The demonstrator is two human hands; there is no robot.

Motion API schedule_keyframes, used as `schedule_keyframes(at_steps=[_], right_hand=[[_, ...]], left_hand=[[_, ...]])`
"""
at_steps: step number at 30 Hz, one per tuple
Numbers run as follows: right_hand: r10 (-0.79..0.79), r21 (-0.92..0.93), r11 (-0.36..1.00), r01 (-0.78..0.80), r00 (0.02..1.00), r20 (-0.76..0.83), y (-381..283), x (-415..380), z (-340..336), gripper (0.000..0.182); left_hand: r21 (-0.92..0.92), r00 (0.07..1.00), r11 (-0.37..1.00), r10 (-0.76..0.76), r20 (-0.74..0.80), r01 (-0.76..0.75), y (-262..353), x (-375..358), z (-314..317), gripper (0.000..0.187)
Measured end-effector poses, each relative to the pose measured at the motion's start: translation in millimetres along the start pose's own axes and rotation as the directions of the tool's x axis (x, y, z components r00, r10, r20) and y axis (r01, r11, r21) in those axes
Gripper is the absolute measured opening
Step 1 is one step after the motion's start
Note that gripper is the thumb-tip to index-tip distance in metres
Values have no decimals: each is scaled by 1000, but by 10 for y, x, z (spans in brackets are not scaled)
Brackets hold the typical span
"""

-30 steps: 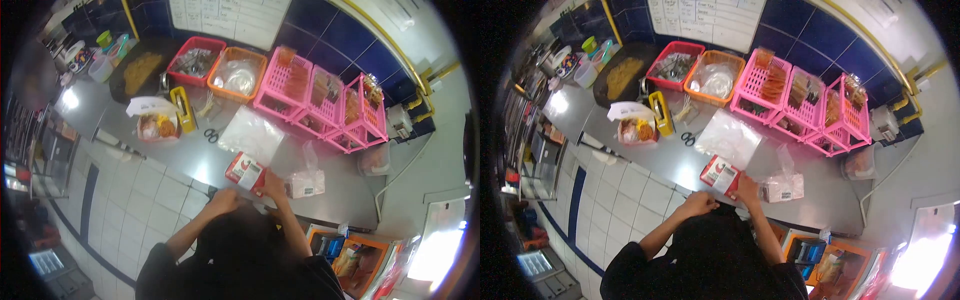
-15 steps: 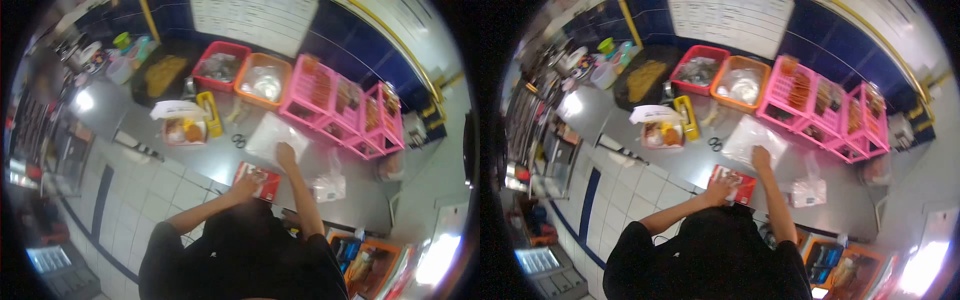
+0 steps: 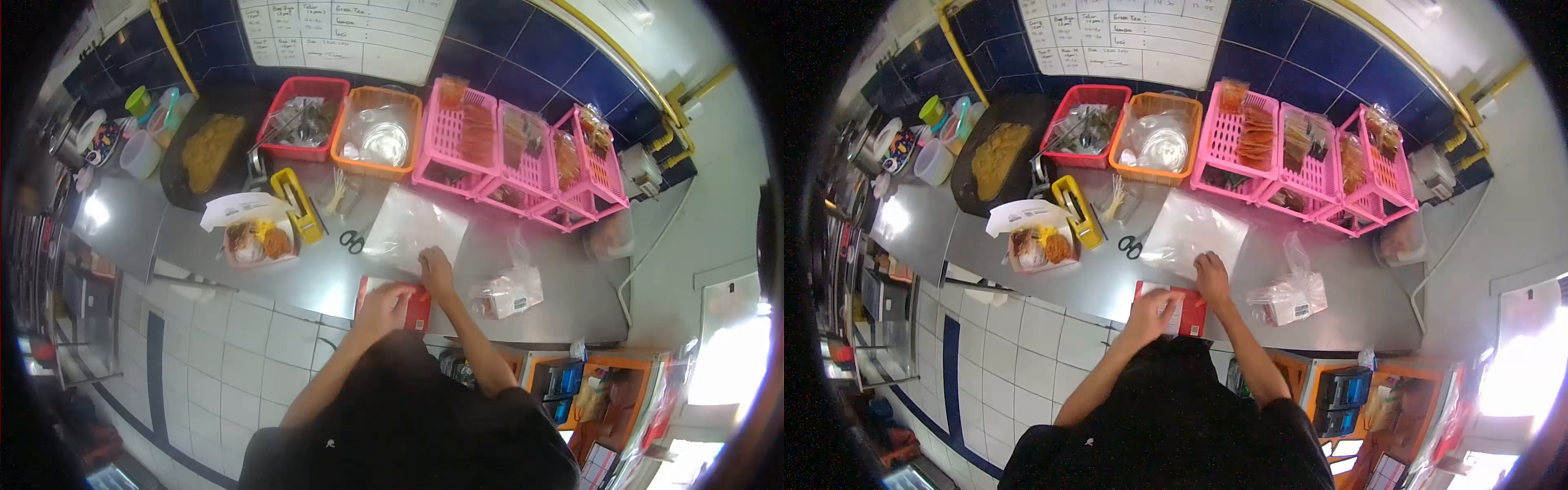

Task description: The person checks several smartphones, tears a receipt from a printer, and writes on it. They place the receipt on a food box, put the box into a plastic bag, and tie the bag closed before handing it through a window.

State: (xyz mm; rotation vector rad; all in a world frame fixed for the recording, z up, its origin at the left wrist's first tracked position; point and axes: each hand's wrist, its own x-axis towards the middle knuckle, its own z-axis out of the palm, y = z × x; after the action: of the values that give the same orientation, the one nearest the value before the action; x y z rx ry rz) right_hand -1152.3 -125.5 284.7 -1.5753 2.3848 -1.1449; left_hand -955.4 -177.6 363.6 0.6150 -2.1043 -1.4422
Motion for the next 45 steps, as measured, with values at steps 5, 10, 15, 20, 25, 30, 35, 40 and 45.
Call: schedule_keyframes(at_steps=[5, 10, 15, 20, 25, 30, 35, 40, 45], right_hand=[[170, 81, 984, -160, 975, -146, -76, -386, -194, 4], [433, 226, 898, -377, 845, -314, -140, -731, -344, 8], [722, 337, 691, -639, 640, -265, 74, -1113, -338, 19], [827, 629, 436, -643, 562, 2, 345, -1211, -138, 23], [725, 809, 110, -577, 603, 331, 421, -1157, -11, 35], [507, 755, 45, -654, 666, 547, 345, -664, -211, 63], [345, 743, 100, -662, 723, 598, 316, -295, -345, 71], [392, 784, 65, -617, 738, 549, 292, -258, -233, 66], [520, 873, -80, -481, 727, 448, 276, -106, -239, 50]], left_hand=[[456, 952, 855, 126, 278, -247, -1044, 1068, 366, 17], [626, 900, 738, -59, 432, -253, -1174, 1353, 441, 9], [623, 854, 718, -77, 515, -310, -1126, 1351, 454, 16], [519, 854, 807, -36, 519, -281, -1139, 1480, 524, 12], [496, 923, 825, 77, 377, -271, -709, 1457, 347, 10], [526, 926, 775, 202, 319, -351, -358, 1554, 251, 11], [600, 950, 793, -100, 295, -103, -343, 1606, 259, 9], [487, 952, 871, -204, 226, 71, -214, 1534, 286, 13], [326, 980, 938, -165, 116, 119, 297, 1514, 184, 9]])
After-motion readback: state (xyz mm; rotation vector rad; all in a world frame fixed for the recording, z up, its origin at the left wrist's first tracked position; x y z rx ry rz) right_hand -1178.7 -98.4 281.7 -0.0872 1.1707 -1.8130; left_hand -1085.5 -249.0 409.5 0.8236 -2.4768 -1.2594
